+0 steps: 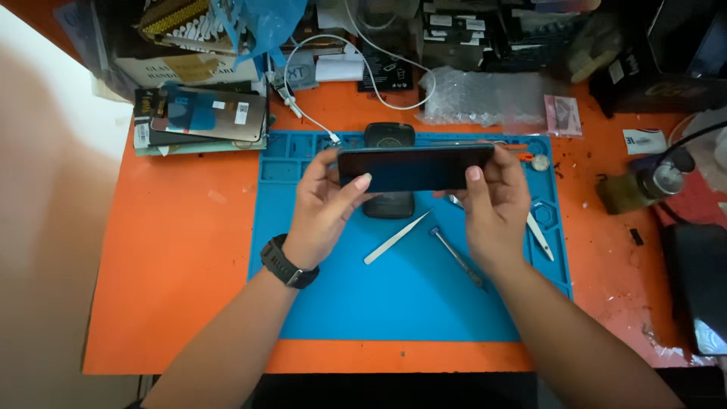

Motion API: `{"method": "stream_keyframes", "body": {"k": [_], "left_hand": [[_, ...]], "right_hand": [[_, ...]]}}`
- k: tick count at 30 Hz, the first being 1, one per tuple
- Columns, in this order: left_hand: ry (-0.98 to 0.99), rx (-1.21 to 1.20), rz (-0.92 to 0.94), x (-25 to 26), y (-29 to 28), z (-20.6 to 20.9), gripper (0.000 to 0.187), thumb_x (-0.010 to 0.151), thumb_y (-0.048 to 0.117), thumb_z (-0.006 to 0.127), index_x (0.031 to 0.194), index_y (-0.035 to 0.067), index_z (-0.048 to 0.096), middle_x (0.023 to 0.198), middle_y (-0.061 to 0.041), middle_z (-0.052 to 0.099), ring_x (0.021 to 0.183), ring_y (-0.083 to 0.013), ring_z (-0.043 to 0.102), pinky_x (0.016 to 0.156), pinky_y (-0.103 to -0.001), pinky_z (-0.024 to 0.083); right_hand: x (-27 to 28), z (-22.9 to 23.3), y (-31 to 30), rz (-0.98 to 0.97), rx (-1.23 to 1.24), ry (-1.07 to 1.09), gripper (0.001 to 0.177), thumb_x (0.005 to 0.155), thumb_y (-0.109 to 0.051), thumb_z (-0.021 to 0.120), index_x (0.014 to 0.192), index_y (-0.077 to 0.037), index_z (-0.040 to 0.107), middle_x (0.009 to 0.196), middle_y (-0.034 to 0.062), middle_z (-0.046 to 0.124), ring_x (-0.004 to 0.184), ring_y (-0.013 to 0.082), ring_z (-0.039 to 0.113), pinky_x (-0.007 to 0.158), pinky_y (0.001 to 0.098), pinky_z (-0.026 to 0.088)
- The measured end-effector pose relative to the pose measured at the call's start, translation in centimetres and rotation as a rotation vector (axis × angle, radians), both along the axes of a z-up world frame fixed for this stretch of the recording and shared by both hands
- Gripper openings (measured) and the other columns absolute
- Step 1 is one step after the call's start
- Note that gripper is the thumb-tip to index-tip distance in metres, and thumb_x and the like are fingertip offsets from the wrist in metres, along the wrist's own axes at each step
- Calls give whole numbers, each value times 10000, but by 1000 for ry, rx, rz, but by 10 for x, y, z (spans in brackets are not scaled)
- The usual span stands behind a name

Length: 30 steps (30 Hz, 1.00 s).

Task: The person removes the back cover of a smartphone, then uses a small tool to pry and separate internal components. They continue to work on the exposed internals, carefully manipulating parts with the tool.

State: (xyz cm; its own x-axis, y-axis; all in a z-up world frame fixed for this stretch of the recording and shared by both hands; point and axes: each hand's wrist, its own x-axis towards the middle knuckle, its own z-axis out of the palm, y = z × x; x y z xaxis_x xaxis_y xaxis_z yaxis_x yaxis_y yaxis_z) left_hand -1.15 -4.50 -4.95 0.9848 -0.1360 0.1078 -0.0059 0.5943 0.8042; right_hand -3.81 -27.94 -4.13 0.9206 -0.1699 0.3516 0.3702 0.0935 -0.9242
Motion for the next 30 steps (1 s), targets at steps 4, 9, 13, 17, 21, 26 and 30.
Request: {"method": "stream_keyframes", "body": {"k": [4, 9, 13, 17, 21, 26, 30], "left_hand": [[16, -141, -65, 0, -4, -7, 479, 966, 230, 695, 1382, 79, 512, 1357, -223, 623, 1224, -366, 656, 995, -518, 618], [242, -133, -166, -6, -1, 20, 467, 1012, 317, 587, 1406, 103, 459, 1322, -273, 636, 1105, -426, 697, 895, -509, 631], [269, -85, -7, 10, 3, -3, 463, 1007, 204, 641, 1388, 33, 444, 1348, -306, 629, 1122, -447, 697, 915, -572, 638], [191, 43, 55, 8, -1, 12, 512, 1003, 228, 663, 1418, -11, 480, 1120, -267, 735, 982, -327, 750, 828, -463, 657], [-19, 305, 176, 0, 0, 20, 371, 1024, 236, 662, 1350, 62, 628, 1002, -219, 770, 905, -227, 765, 728, -387, 673], [-134, 399, 223, -8, -4, 28, 394, 1056, 261, 624, 1393, 58, 611, 1133, -207, 743, 1082, -284, 725, 879, -476, 626], [-128, 327, 235, -11, -6, 34, 378, 1061, 260, 623, 1397, 86, 619, 1191, -170, 734, 1169, -279, 688, 989, -493, 579]], "right_hand": [[4, -9, -4, 18, -10, -86, 306, 1060, -31, 453, 1364, -10, 473, 1224, 286, 640, 1083, 433, 721, 811, 490, 694], [-8, 35, 14, 78, -357, -409, 208, 904, 134, 653, 1051, -15, 661, 1110, 271, 727, 1042, 534, 731, 821, 601, 661], [-15, 5, 22, 19, -653, -609, 276, 803, 98, 749, 904, -143, 838, 1167, 179, 775, 1137, 414, 732, 944, 549, 618], [-25, 19, 39, 129, -769, -782, 215, 896, 74, 715, 996, -87, 817, 1121, 220, 784, 1052, 438, 757, 781, 494, 616], [-33, 31, 51, 195, -945, -859, 144, 946, 30, 714, 1050, -45, 779, 1108, 189, 769, 1026, 383, 744, 738, 431, 602], [-37, -6, 37, 106, -1052, -771, 486, 908, -157, 775, 1369, -225, 639, 1027, 111, 702, 903, 338, 675, 693, 468, 567], [-36, 0, 34, 73, -1106, -666, 892, 814, -303, 920, 1526, -238, 387, 878, 60, 601, 754, 291, 594, 634, 463, 543]]}}
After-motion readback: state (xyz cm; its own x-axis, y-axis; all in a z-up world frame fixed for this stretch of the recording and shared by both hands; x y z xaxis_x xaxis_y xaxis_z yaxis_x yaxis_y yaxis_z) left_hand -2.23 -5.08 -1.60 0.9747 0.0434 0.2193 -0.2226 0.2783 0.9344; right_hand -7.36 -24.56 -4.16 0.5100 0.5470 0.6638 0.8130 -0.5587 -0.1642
